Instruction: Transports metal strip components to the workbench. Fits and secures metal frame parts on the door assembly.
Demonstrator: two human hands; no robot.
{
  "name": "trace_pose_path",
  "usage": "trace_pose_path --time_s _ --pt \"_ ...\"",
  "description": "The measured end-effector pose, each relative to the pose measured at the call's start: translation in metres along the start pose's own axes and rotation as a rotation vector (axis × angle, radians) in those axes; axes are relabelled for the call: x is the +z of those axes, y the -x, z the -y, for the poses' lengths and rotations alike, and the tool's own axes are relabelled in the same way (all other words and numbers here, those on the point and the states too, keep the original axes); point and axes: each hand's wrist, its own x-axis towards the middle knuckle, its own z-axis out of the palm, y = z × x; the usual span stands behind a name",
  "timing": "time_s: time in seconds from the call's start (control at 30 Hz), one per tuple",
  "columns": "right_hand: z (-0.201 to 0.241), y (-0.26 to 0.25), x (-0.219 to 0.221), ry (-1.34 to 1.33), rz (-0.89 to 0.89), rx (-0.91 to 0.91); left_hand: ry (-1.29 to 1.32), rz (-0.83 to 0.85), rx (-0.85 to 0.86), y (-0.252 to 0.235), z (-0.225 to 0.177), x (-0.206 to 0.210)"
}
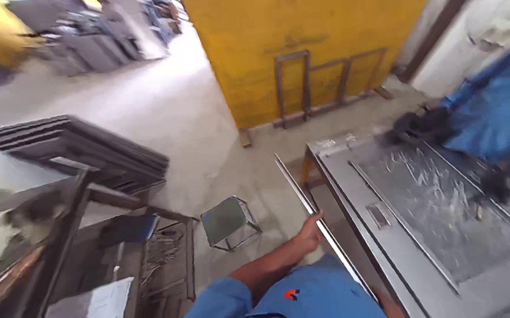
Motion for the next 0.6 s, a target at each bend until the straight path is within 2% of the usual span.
trace_pose_path --time_s 0.03,0.07,0.13,0.2,0.33,0.43,0.6 --pt "0.003 0.000 -0.003 -0.020 0.093 0.080 -0.037 0.035 -0.013 -0.003 0.001 0.004" --pt "0.003 0.002 -0.001 -0.052 0.108 0.146 -0.090 0.071 -0.028 -0.007 0.005 0.007" --pt "-0.005 0.018 0.017 -0.097 0.038 0.268 -0.232 0.178 -0.071 -0.017 0.017 0.002" --pt "-0.014 0.021 0.025 -0.138 -0.060 0.341 -0.412 0.265 -0.089 -0.034 0.013 0.006" --pt "-0.044 0.035 0.028 -0.225 -0.153 0.402 -0.761 0.324 -0.107 -0.057 0.021 0.022" --pt "-0.063 0.028 0.010 -0.187 -0.155 0.427 -0.925 0.265 0.082 -0.072 0.035 0.041" --pt "-0.092 -0.007 -0.031 -0.022 -0.176 0.467 -1.477 0.183 0.641 -0.096 0.051 0.091"
